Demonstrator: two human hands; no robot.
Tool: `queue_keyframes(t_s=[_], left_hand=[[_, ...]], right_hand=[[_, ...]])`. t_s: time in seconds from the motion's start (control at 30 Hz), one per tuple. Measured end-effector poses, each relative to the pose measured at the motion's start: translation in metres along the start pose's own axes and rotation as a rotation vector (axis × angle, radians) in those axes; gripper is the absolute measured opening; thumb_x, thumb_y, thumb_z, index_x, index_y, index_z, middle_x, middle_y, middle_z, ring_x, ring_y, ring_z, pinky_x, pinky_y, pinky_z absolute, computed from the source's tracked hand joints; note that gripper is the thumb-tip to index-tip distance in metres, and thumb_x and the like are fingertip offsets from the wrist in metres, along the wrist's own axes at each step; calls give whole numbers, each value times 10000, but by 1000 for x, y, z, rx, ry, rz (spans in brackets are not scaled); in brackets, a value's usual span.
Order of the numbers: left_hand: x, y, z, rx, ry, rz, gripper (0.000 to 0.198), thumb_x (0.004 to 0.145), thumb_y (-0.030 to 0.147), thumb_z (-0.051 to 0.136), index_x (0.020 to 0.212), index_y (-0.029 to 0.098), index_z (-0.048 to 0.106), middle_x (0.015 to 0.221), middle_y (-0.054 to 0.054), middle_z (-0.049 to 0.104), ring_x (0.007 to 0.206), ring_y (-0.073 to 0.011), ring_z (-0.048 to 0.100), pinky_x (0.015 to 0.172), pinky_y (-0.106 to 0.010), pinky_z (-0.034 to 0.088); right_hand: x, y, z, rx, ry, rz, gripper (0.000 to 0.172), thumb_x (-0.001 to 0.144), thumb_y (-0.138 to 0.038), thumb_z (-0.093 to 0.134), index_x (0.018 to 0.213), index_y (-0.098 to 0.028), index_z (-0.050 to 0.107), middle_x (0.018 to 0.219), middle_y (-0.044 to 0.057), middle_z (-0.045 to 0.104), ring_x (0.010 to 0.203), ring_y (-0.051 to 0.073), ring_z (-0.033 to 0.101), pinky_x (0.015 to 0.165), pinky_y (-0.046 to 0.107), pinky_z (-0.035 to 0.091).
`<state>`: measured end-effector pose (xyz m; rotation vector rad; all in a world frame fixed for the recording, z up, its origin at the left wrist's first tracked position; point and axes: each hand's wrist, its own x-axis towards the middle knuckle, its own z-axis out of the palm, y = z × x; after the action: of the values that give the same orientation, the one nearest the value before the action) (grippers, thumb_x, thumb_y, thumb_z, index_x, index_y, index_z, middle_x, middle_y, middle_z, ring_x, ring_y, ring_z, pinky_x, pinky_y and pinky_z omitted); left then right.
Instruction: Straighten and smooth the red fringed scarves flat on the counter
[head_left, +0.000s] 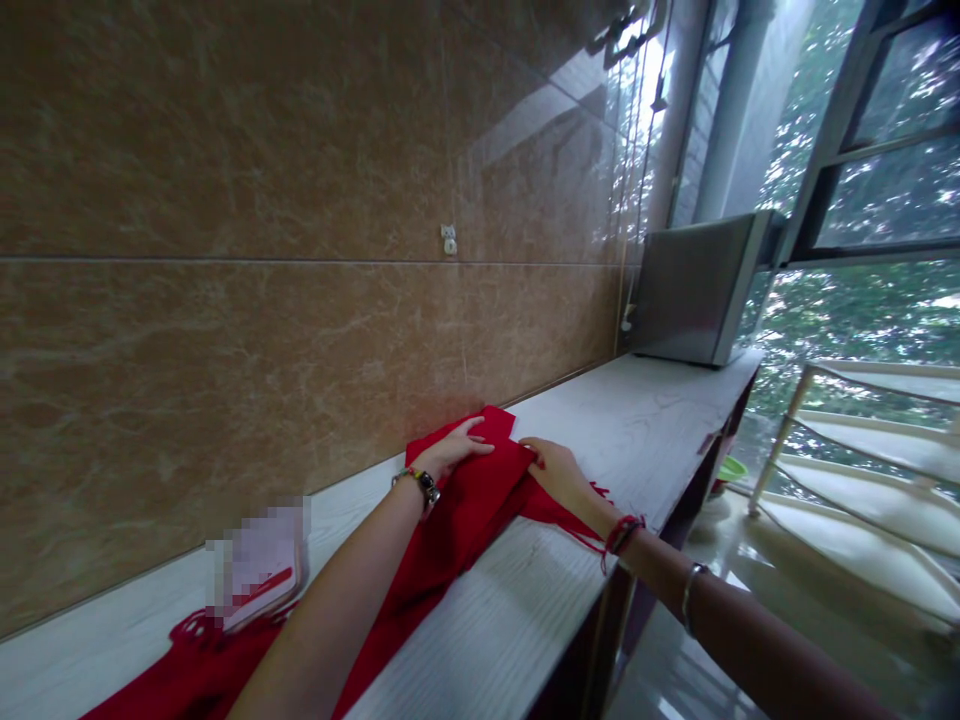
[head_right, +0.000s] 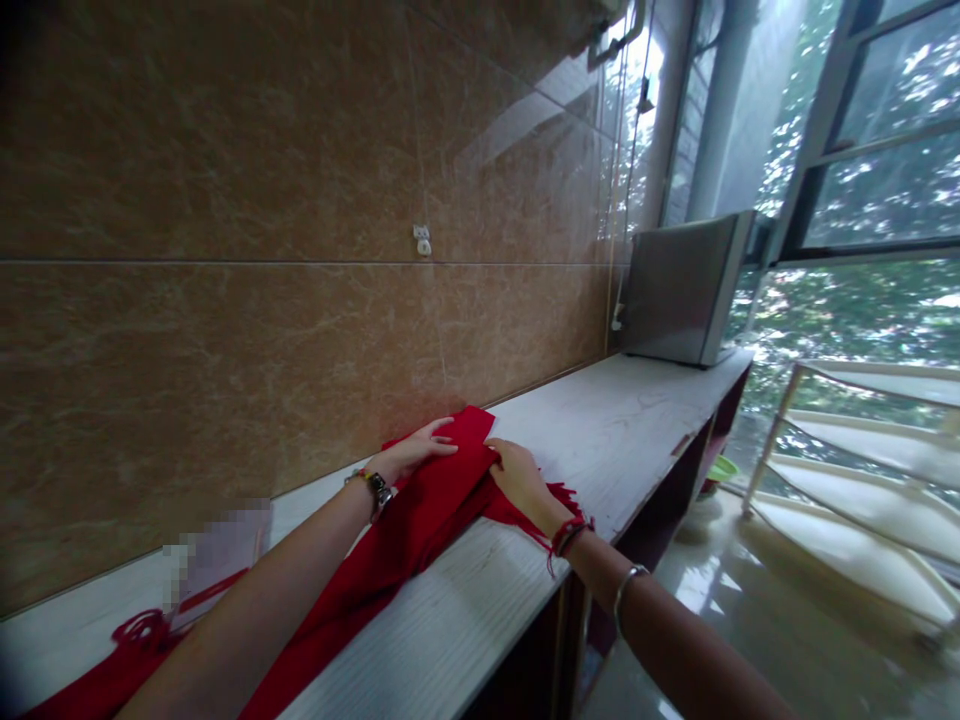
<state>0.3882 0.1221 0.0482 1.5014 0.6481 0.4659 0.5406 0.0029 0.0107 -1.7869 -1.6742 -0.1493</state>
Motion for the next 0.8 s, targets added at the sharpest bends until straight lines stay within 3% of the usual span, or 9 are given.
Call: queue_keyframes(t_s=[0.13,0.33,0.43,0.63,0.8], left_hand=[[9,-5,4,98,116,37,759,568,66,710,1249,187,398,1116,-102,540,892,-172,565,767,-271,451],[15,-10,9,215,174,62,494,709,204,632,1173,142,475,953,-77,626,846,-185,583,738,-276,455],[23,-12,8,303,215,88,407,706,189,641,1091,122,528,909,-77,637,860,-196,579,759,-283,445],[36,-18,10,557,237,186,266,831,283,522,1054,139,533,1064,-78,562,922,-186,552,810,-384,448],[33,-14,19,828,250,326,312,777,190,554,1086,142,557,1136,-123,554,1072,-223,478,945,-326,337]], right_hand=[[-4,2,0,-72,5,-52,356,762,-55,398,1078,-122,549,998,104,627,893,165,574,797,272,409],[-3,2,6,-26,105,14,264,725,-48,427,908,-149,587,854,48,637,768,141,571,722,243,418],[-3,3,7,-36,119,14,275,721,-18,408,898,-140,579,867,56,628,793,144,563,743,244,412],[-11,3,8,-140,164,-36,238,766,-50,411,927,-134,564,870,68,603,821,166,540,758,262,408],[-10,4,9,-249,138,-83,245,772,-57,421,947,-144,568,866,74,591,836,172,523,766,261,400]])
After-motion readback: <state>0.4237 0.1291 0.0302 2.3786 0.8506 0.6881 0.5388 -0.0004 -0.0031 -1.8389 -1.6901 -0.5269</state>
